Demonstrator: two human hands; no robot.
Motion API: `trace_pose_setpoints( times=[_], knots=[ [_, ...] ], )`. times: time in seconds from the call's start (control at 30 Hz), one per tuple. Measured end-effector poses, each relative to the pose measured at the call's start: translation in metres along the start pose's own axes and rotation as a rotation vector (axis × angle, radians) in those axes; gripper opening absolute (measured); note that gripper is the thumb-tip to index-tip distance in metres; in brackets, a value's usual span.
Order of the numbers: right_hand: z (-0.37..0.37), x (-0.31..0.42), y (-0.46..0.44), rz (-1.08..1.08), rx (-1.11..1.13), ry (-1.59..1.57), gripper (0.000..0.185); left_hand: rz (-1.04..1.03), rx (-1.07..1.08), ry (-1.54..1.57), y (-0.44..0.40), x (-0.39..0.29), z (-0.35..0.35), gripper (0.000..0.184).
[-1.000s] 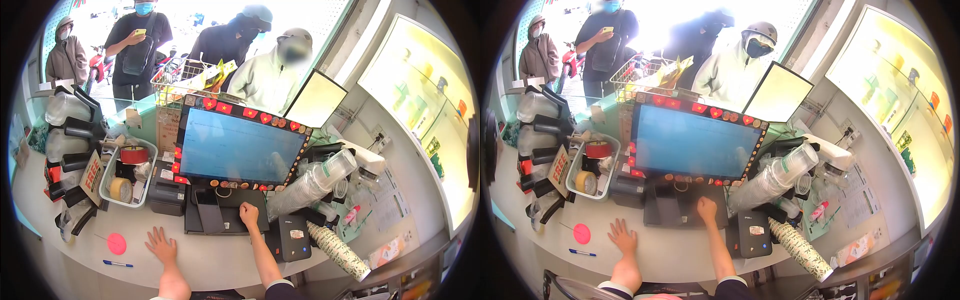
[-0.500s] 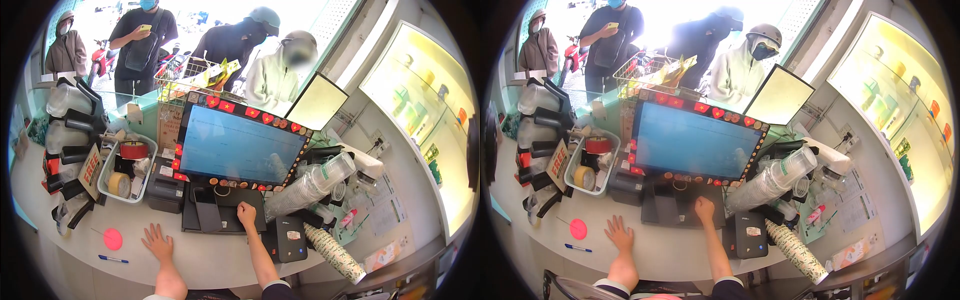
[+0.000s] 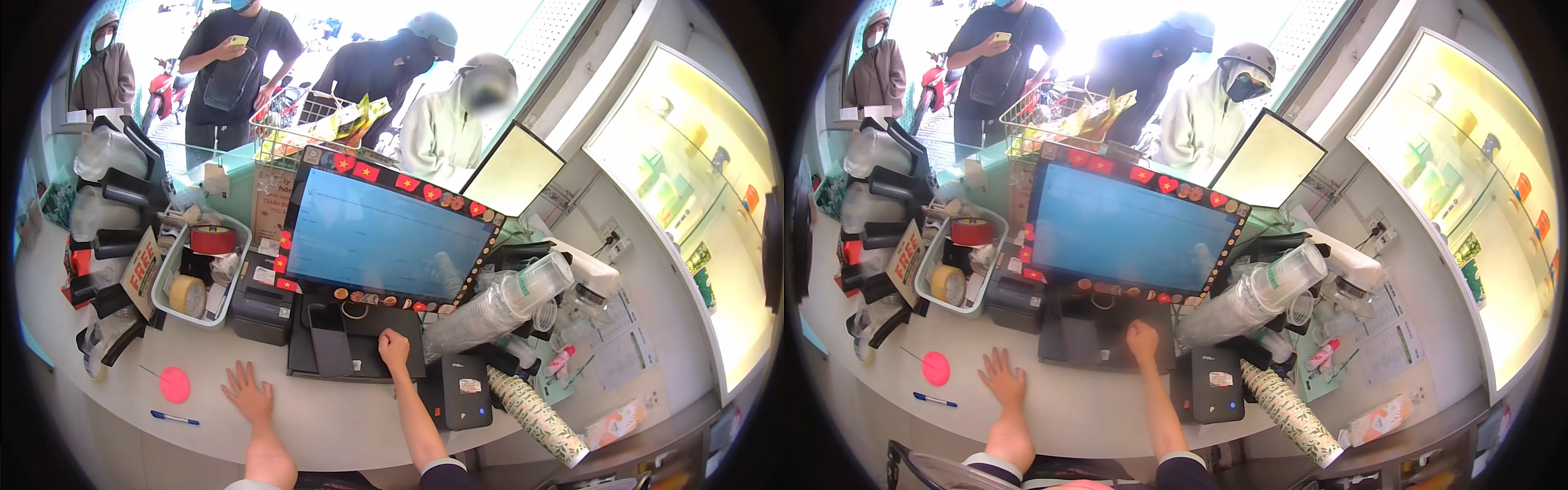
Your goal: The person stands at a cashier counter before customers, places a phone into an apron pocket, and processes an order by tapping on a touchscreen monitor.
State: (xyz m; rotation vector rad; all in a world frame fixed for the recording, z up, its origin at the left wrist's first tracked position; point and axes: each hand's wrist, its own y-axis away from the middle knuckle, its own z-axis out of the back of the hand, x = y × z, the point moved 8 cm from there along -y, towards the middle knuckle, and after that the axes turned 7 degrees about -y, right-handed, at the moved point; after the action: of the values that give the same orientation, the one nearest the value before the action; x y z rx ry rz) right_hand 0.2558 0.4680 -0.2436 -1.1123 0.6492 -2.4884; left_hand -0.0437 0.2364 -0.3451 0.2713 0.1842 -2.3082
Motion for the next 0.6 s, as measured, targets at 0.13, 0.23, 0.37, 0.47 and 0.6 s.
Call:
trace_pose_setpoints(
  times=[0.13,0.23,0.37,0.47,0.6],
  knots=[
    [0.0000,-0.0002,-0.0006,-0.002,-0.002,0.000,0.014,0.004,0.017,-0.003,0.0000,0.0004,-0.0016,0.063],
    [-0.0005,-0.0012,-0.0007,-0.011,-0.006,0.010,0.014,0.007,0.030,-0.010,-0.0005,-0.0006,0.0006,0.063],
    [-0.0001,-0.0016,-0.0001,-0.023,0.006,0.012,0.014,0.012,0.032,-0.015,-0.0009,-0.0002,-0.0005,0.063],
    [-0.0006,-0.0005,-0.0003,-0.016,0.008,0.009,0.013,0.006,0.001,-0.021,-0.0002,0.0002,-0.0017,0.064],
    [-0.0003,0.0020,-0.0004,-0.003,0.016,0.010,0.013,0.002,-0.018,-0.003,-0.0008,0.0003,-0.0013,0.064]
  ],
)
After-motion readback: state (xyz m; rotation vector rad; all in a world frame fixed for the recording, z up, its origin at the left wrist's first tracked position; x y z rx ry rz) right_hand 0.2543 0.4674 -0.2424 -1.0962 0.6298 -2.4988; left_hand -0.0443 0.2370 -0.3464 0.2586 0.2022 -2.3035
